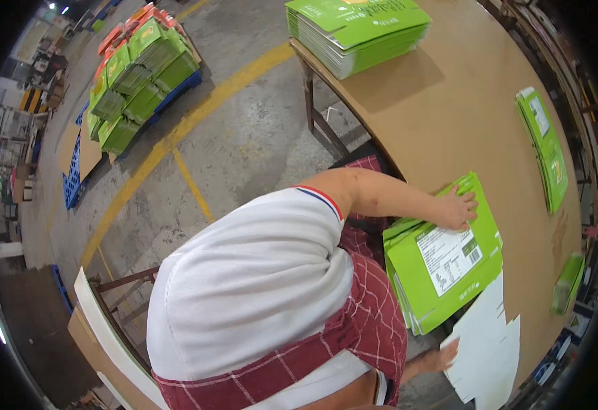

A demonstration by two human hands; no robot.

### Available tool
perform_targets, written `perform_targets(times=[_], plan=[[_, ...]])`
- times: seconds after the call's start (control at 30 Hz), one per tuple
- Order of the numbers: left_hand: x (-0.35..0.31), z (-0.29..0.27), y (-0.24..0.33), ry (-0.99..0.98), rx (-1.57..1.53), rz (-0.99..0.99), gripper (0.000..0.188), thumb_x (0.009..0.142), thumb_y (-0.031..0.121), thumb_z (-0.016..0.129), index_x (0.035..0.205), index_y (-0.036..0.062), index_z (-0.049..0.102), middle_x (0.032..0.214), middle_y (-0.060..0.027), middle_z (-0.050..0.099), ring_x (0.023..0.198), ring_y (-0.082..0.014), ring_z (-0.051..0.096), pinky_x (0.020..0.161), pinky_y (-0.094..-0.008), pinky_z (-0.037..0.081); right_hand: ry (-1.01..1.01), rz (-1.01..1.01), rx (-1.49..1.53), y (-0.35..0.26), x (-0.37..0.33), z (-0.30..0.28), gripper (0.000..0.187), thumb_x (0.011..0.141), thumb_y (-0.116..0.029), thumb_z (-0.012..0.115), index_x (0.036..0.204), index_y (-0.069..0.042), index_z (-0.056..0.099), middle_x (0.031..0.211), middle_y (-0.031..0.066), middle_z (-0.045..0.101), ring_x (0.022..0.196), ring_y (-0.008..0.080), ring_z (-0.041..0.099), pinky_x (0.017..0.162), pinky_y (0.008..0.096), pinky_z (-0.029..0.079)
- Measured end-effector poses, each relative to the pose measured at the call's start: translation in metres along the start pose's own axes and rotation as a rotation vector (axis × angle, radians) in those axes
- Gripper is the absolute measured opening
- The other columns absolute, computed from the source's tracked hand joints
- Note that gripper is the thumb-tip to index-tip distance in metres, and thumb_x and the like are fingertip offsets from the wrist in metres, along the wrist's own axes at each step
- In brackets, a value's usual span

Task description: Stacking and aligning printed cardboard packaging sheets on a work table.

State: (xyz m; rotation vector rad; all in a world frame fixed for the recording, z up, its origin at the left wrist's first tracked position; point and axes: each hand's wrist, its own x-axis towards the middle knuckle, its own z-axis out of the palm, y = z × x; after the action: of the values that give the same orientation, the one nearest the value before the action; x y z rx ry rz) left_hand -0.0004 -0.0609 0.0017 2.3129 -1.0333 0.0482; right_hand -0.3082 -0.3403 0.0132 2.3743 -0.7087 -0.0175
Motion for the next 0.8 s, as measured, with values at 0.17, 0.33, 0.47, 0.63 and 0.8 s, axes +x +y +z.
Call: perform_targets(times=[0.17, 0.33, 0.47, 0.63, 0.8], plan=[[0.005, -0.006, 0.001, -0.019, 0.006, 0.000, 0.041, 0.084, 0.037, 0.043, 0.116, 0.0121, 0.046, 0.130, -0.0120, 0.032, 0.126, -0.0283, 0.019, 0.091, -0.0617, 0.021, -0.374, -0.041, 0.258, 0.003, 0.002, 0.003, 0.057, 0.085, -0.019, 0.041, 0.136, -0.023, 0.016, 0.131, 0.0044, 0.035, 0.115, 0.0250, 0.040, 0.086, 0.0522, 0.036], [0.005, -0.004, 0.005, 0.025, -0.020, 0.020, 0.041, 0.083, 0.037, 0.044, 0.115, 0.0116, 0.047, 0.128, -0.0110, 0.034, 0.125, -0.0280, 0.021, 0.090, -0.0609, 0.022, -0.031, 0.116, 0.153, -0.067, 0.034, 0.011, 0.061, 0.085, -0.035, 0.042, 0.136, -0.027, 0.009, 0.126, 0.0088, 0.037, 0.104, 0.0273, 0.048, 0.075, 0.0481, 0.045], [0.004, -0.008, 0.006, -0.039, -0.020, 0.006, 0.041, 0.083, 0.037, 0.044, 0.115, 0.0115, 0.047, 0.127, -0.0116, 0.035, 0.124, -0.0279, 0.021, 0.090, -0.0611, 0.022, -0.295, 0.067, 0.430, -0.050, 0.055, -0.015, 0.060, 0.084, -0.030, 0.043, 0.135, -0.027, 0.012, 0.115, 0.0164, 0.049, 0.089, 0.0317, 0.056, 0.068, 0.0429, 0.046], [0.004, -0.001, 0.000, 0.043, -0.014, -0.001, 0.041, 0.084, 0.037, 0.043, 0.115, 0.0108, 0.047, 0.127, -0.0126, 0.034, 0.124, -0.0281, 0.021, 0.090, -0.0619, 0.022, -0.148, 0.016, 0.721, -0.022, 0.069, -0.029, 0.075, 0.076, -0.030, 0.058, 0.136, -0.022, 0.014, 0.104, 0.0213, 0.054, 0.085, 0.0341, 0.056, 0.074, 0.0416, 0.045], [0.007, -0.006, 0.007, -0.006, -0.009, 0.032, 0.042, 0.084, 0.038, 0.042, 0.115, 0.0093, 0.047, 0.126, -0.0135, 0.035, 0.124, -0.0294, 0.022, 0.089, -0.0620, 0.024, -0.180, 0.115, 0.367, -0.038, 0.056, -0.002, 0.065, 0.077, -0.026, 0.054, 0.133, -0.021, 0.021, 0.106, 0.0199, 0.053, 0.091, 0.0329, 0.055, 0.077, 0.0419, 0.044]])
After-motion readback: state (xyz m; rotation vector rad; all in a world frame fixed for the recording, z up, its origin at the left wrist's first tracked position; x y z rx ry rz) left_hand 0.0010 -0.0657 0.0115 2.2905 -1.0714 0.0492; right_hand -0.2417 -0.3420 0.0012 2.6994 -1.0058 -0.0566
